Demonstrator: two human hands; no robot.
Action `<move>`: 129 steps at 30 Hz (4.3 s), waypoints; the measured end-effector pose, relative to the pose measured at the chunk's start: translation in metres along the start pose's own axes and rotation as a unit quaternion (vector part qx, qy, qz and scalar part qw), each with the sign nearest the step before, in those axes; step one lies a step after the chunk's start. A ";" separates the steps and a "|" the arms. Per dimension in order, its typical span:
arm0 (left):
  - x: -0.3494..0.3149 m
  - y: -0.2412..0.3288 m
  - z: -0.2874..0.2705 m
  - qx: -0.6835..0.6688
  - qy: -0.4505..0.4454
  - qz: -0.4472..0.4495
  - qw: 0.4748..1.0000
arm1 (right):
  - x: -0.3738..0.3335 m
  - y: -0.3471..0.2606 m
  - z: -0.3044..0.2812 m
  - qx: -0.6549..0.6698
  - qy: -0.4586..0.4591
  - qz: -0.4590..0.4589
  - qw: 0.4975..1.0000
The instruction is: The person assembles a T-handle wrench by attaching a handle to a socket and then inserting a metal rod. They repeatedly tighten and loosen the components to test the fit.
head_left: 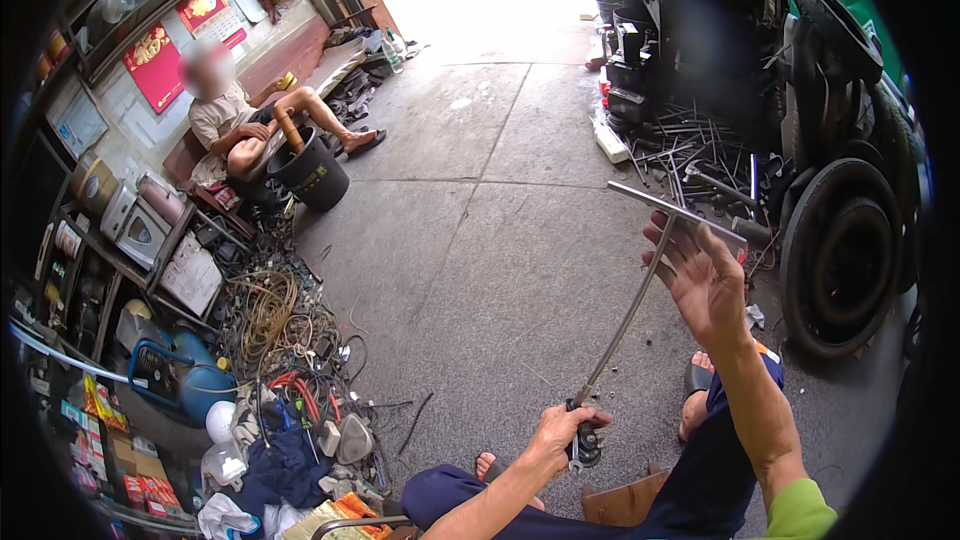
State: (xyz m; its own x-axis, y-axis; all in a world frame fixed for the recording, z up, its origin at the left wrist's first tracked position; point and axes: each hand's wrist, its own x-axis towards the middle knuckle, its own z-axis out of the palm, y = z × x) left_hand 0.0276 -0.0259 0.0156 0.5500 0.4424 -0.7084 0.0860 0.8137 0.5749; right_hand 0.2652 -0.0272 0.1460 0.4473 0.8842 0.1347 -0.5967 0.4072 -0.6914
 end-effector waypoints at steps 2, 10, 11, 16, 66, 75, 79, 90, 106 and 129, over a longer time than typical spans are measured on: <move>0.000 0.000 -0.002 -0.026 0.005 0.017 1.000 | -0.001 0.001 0.002 -0.012 0.000 0.004 1.000; -0.002 0.011 0.003 -0.084 0.039 0.020 0.995 | -0.010 0.015 0.009 -0.216 0.060 0.049 0.973; -0.003 0.012 0.003 -0.084 0.038 0.015 0.996 | -0.008 0.015 0.008 -0.222 0.059 0.047 0.972; 0.004 0.001 -0.005 -0.001 0.016 0.082 0.997 | -0.005 0.021 0.004 -0.309 0.050 0.020 0.949; -0.026 0.057 0.003 0.192 0.266 0.391 0.860 | -0.017 0.008 -0.016 -0.292 0.023 0.139 0.946; -0.032 0.065 0.008 0.179 0.268 0.373 0.870 | -0.019 0.011 0.005 -0.414 0.099 0.059 0.903; -0.029 0.062 0.004 0.186 0.265 0.365 0.873 | -0.017 0.009 0.002 -0.492 0.082 0.031 0.866; -0.018 0.057 -0.004 0.166 0.249 0.333 0.894 | -0.016 0.008 -0.001 -0.438 0.046 0.096 0.893; -0.018 0.054 -0.015 0.014 0.090 0.162 0.983 | -0.016 0.012 -0.016 -0.450 0.075 0.089 0.886; -0.017 0.062 -0.012 0.143 0.177 0.298 0.927 | -0.013 0.011 -0.016 -0.287 -0.037 0.102 0.952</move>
State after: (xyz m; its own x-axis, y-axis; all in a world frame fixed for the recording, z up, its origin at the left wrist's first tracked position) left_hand 0.0139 0.0220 0.0582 0.2688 0.9181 -0.2911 0.0989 0.2744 0.9565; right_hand 0.2631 -0.0376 0.1252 0.3008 0.9537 -0.0084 -0.1951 0.0529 -0.9794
